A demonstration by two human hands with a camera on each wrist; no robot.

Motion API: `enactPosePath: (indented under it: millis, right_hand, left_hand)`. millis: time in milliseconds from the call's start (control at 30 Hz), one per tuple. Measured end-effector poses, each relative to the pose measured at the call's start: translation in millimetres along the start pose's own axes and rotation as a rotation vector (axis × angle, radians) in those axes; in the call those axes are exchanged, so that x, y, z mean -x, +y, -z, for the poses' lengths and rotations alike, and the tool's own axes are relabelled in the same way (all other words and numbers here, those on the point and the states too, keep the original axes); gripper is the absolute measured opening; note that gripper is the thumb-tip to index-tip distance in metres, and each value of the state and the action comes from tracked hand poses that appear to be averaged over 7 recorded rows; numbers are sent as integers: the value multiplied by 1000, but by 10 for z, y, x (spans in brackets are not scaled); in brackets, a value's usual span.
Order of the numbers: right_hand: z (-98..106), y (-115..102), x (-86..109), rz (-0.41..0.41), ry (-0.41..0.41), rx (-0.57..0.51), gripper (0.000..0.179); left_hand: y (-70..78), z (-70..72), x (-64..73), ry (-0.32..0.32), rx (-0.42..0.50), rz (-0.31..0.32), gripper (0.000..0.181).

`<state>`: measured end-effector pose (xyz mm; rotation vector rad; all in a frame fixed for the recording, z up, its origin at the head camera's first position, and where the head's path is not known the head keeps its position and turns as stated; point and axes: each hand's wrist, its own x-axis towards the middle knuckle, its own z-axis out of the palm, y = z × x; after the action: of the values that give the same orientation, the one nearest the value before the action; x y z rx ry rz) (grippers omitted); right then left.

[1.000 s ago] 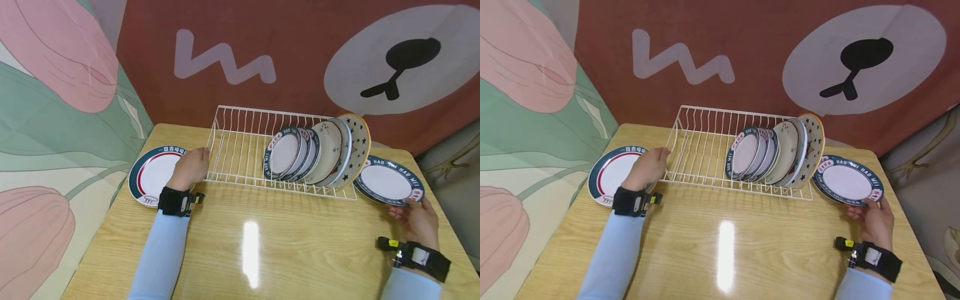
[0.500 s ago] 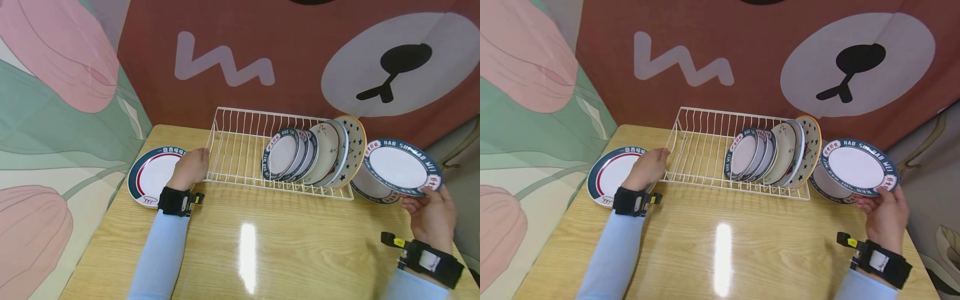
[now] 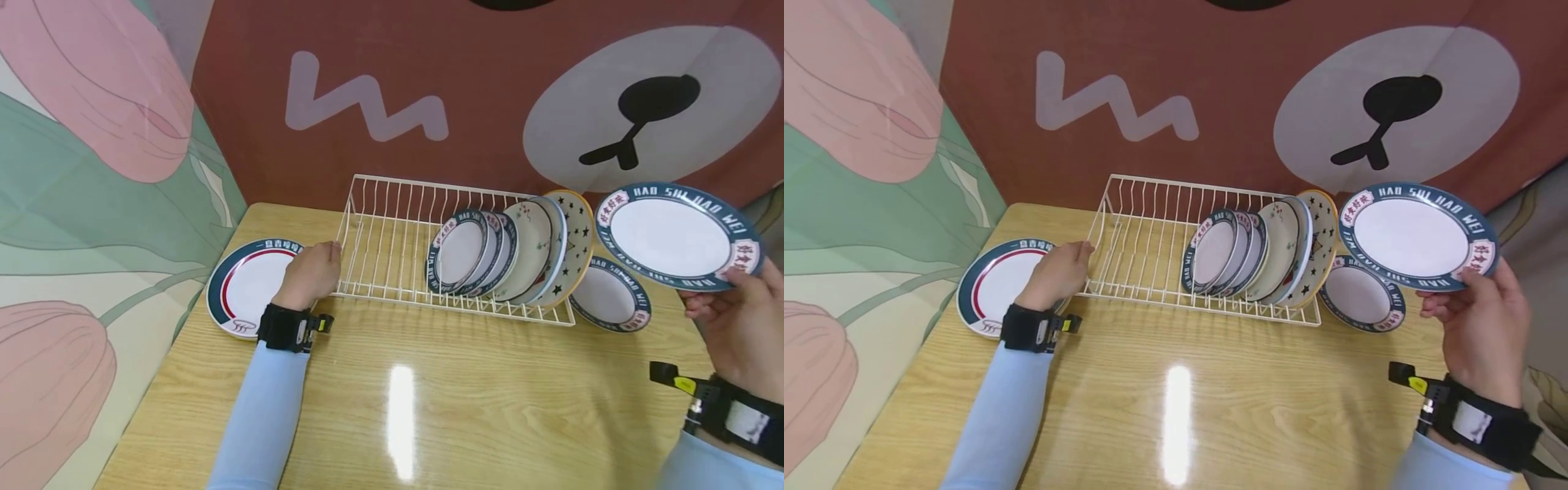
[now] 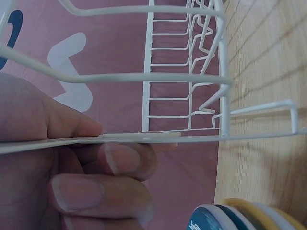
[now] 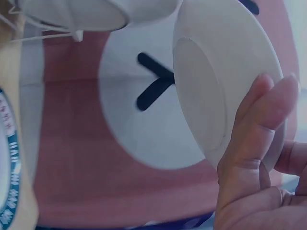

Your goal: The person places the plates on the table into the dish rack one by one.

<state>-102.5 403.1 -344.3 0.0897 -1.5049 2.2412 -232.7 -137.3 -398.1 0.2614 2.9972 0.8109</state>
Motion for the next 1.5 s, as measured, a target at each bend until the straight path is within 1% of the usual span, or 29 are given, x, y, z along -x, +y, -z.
enactPosePath:
  millis: [100,167,267,367,533,600,700,767,833,933,1033,1133,1200,1367,1500]
  right_hand:
    - [-133,-83,-69,39,-80,35,34]
    - [-234,-137,-113,43,-102,59,34]
    - [-396,-210,-180,15,-130,103,36]
    - [-563,-258,-228,-31,-131,169,40]
    - [-843,-267,-298,-111,-127,268,47]
    - [-948,-246,-326,-134,-149,308,50]
    - [-1101,-208,-363,-174,-202,401,53]
    - [-1199,-181,-393,-200,-256,491,54]
    - [-1299,-145,-424,-218,-314,611,54]
    - [-1448,-74,-473,-215,-391,786,52]
    - [-1589,10,-513,-192,-452,901,51]
    - [-1725,94,-549,-204,-502,942,52]
    - [-1819,159,-577,-229,-526,962,54]
    - [-2030,346,-651,-286,-567,1045,56]
    - [-2154,507,-699,-322,-610,1108,55]
  left_hand:
    - [3,7,-1,1,-1,2,52]
    - [1,8,-1,0,-2,4,53]
    - [-4,7,-2,2,-1,6,53]
    - [-7,2,1,-2,2,8,54]
    - [-4,-1,4,-9,8,12,55]
    - [-3,-1,1,-7,9,10,54]
    - [-2,-2,-1,-9,9,11,54]
    - [1,0,0,-12,10,12,54]
    - [1,0,5,-15,11,14,53]
    - [-3,1,9,-15,11,14,53]
    - [-5,0,12,-17,11,13,54]
    - [-9,1,16,-18,11,13,53]
    - [-13,3,18,-19,9,12,53]
    - [-32,7,20,-13,3,11,54]
    - [-39,7,29,-8,11,18,53]
